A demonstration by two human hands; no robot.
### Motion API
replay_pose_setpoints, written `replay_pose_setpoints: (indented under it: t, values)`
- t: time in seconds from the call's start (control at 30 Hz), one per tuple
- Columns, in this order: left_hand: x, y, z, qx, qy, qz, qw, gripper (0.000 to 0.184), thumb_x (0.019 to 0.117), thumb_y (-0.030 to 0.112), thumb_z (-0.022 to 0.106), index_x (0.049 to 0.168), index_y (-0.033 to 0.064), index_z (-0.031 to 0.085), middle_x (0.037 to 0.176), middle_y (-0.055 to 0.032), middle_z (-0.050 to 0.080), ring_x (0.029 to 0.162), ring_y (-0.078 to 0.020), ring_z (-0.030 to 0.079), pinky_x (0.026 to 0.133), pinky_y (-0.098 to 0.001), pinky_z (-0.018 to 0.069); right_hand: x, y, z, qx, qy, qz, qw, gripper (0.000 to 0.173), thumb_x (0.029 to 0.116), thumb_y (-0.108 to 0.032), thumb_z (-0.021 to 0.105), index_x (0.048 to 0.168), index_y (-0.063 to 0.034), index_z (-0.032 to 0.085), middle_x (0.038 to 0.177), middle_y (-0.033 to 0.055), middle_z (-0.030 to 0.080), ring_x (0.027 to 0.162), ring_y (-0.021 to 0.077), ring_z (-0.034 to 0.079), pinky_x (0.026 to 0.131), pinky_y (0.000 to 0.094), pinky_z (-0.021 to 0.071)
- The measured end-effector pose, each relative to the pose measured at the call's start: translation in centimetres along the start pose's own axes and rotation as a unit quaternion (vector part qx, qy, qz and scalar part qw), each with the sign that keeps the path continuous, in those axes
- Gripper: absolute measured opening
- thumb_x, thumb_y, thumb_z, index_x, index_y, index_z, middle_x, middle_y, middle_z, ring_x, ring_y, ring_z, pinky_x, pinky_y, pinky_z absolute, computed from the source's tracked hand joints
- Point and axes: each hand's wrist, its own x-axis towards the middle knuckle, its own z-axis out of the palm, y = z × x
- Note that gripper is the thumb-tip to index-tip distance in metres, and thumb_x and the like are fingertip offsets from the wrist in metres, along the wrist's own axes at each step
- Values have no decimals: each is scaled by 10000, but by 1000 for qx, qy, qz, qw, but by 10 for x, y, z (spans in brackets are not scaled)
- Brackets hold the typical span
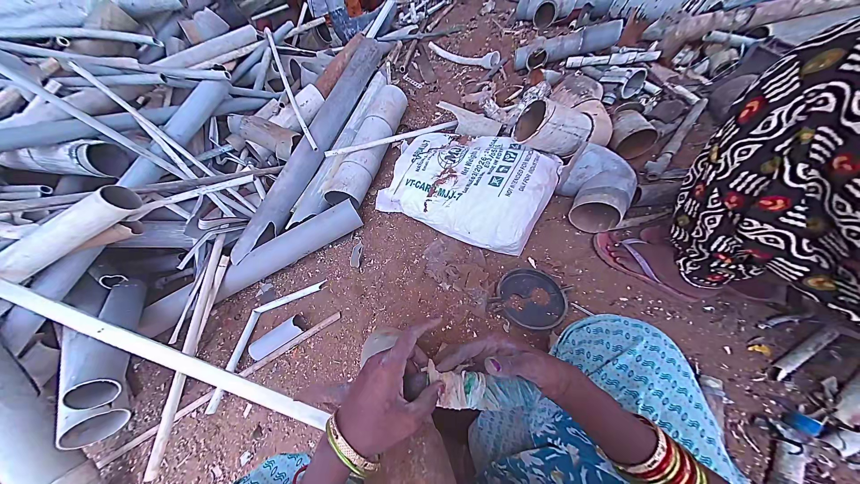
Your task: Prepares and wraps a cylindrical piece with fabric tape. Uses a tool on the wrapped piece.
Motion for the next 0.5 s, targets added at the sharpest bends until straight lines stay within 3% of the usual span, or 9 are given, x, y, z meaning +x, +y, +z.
replay_pose_setpoints:
  t: [0.13,0.23,0.3,0.4,0.47,0.5]
  values:
    - [1,-1,3,-14,2,0,1000,664,840,106,708,1450,-20,480,846,-62,667,616,-50,585,574,-187,507,-1,-4,-1,19,4,13,1000,444,964,-524,626,1241,-185,701,1176,-100,711,1060,-6,656,919,183,532]
    - [1,0,7,37,40,28,998,602,845,109,719,1403,-21,536,858,-83,685,663,-89,630,629,-212,544,-5,-21,0,-77,29,84,993,357,967,-322,640,1251,-109,606,1056,-116,713,916,3,696,796,201,589]
    - [3,-1,10,118,75,64,988,542,840,99,713,1356,-10,586,872,-111,696,677,-166,652,639,-287,564,-6,-31,2,-147,59,139,978,319,957,-179,621,1237,-28,608,929,-94,714,762,3,702,700,194,604]
    - [5,-3,12,181,87,79,977,532,818,90,730,1327,-7,610,890,-134,707,700,-235,679,652,-358,581,-6,-29,0,-214,89,154,961,93,966,-96,617,1030,-45,662,737,-128,660,613,-68,613,589,114,526]
    - [6,-3,10,177,56,51,981,575,809,72,740,1357,-12,590,909,-140,708,738,-263,692,679,-395,589,-5,-25,-1,-315,107,117,936,143,962,-95,646,1034,19,693,792,-45,643,668,-76,546,632,98,449]
    - [6,-3,9,169,34,33,984,582,816,44,724,1377,-14,578,929,-148,709,772,-282,700,707,-419,591,-5,-24,0,-376,108,94,915,194,962,-107,658,1071,45,709,865,43,680,735,-12,568,692,147,459]
